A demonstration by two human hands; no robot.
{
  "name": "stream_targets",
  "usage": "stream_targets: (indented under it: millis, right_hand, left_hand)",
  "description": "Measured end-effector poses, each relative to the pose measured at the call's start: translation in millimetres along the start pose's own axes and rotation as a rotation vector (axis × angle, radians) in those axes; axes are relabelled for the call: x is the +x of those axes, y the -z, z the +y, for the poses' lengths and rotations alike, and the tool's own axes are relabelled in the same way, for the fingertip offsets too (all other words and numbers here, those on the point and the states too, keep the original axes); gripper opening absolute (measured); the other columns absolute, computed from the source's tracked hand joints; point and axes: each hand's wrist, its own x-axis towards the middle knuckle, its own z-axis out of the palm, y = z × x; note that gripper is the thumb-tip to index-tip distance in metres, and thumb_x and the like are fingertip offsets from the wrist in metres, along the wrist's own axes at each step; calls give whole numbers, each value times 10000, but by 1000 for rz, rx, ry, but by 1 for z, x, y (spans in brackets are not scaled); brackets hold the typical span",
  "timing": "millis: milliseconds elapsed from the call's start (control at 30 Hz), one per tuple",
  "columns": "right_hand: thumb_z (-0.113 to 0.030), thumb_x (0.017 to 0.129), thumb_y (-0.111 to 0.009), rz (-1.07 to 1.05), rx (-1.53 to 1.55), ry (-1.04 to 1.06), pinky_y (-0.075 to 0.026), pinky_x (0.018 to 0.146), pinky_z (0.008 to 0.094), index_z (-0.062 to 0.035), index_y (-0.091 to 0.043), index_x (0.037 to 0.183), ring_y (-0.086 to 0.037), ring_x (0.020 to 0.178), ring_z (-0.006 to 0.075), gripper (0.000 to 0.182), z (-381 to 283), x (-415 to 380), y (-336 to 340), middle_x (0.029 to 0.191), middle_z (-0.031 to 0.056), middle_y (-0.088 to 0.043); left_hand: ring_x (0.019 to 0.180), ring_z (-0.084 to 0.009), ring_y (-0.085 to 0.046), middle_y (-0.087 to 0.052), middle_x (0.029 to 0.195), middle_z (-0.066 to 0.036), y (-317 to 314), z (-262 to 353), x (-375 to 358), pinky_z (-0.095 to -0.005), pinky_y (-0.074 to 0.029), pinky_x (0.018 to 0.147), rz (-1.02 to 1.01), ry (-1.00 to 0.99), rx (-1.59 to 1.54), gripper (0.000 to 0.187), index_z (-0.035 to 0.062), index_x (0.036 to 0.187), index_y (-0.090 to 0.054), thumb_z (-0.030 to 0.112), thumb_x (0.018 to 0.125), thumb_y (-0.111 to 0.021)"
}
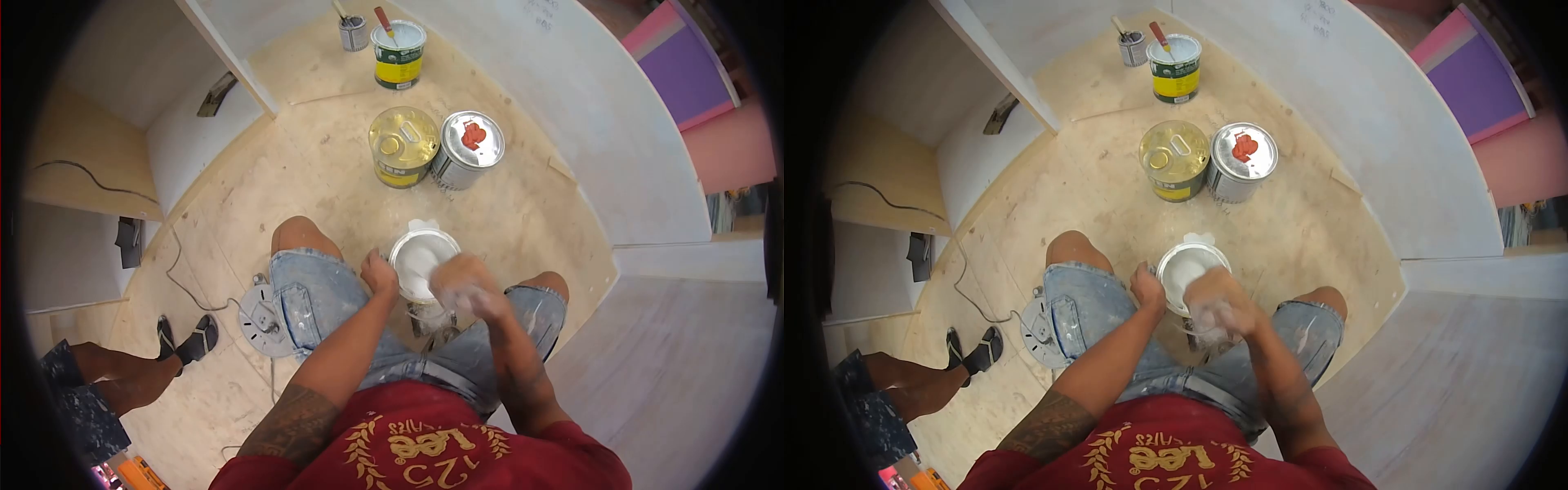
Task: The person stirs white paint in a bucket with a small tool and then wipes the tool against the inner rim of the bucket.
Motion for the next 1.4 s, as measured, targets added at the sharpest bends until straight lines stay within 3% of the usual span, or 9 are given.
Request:
stream_targets:
  millis: [133,333,467,600,800,1000,1100,1267,1400]
  right_hand:
    - [-288,703,-491,54,155,-244,-325,469,342,-3,-438,536,-419,450,211,335,87,-39,12,506,96,-434]
    - [-315,696,-506,-23,202,42,-311,467,327,-3,-432,529,-399,452,183,362,-44,4,12,494,88,-409]
    - [-389,771,-523,19,123,-51,-322,470,331,-7,-438,520,-404,445,196,464,71,-30,12,491,75,-415]
    - [-434,780,-527,-24,172,-249,-319,469,326,-16,-440,516,-405,443,193,502,38,-28,17,495,69,-423]
    - [-387,783,-511,-50,215,151,-325,468,307,11,-446,534,-425,461,146,474,12,-15,16,501,68,-448]
    - [-371,798,-535,441,-83,-188,-364,487,283,31,-511,578,-435,469,163,459,51,-31,-1,525,69,-487]
    - [-349,791,-547,146,184,-59,-356,470,284,24,-506,577,-432,463,160,432,-53,3,5,514,50,-475]
    - [-325,792,-546,19,166,-172,-337,455,293,7,-482,564,-431,465,154,408,42,-18,3,512,44,-464]
    - [-281,786,-511,95,173,-304,-331,461,297,6,-478,546,-438,472,142,375,-7,3,4,516,55,-471]
  left_hand:
    - [1044,-380,-614,-650,1134,-279,9,10,-4,-410,-430,946,-126,55,4,484,-115,1117,-633,294,891,-511]
    - [1065,-398,-592,-623,1172,-299,0,2,2,-415,-419,954,-55,46,-30,499,-120,1145,-616,298,899,-499]
    - [1089,-390,-582,-627,1173,-289,4,-9,10,-393,-408,979,-106,54,-3,505,-118,1160,-613,304,912,-487]
    - [1111,-379,-572,-611,1217,-276,3,6,0,-387,-401,991,-119,144,-175,517,-124,1181,-597,309,928,-472]
    - [1139,-368,-565,-582,1273,-267,0,-5,10,-382,-395,1006,-129,109,-93,540,-128,1214,-572,320,931,-465]
    - [1138,-396,-561,-588,1256,-283,6,12,-5,-379,-399,1003,-117,148,-123,529,-120,1204,-583,314,927,-463]
    - [1118,-402,-568,-599,1233,-290,3,-7,14,-385,-408,987,-173,98,-51,515,-109,1183,-603,312,920,-466]
    - [1075,-405,-583,-623,1182,-292,-1,0,6,-399,-416,964,-84,23,11,493,-108,1131,-630,304,919,-461]
    - [1070,-416,-581,-626,1172,-296,2,5,-1,-406,-412,966,-64,29,-21,491,-114,1111,-633,302,915,-459]
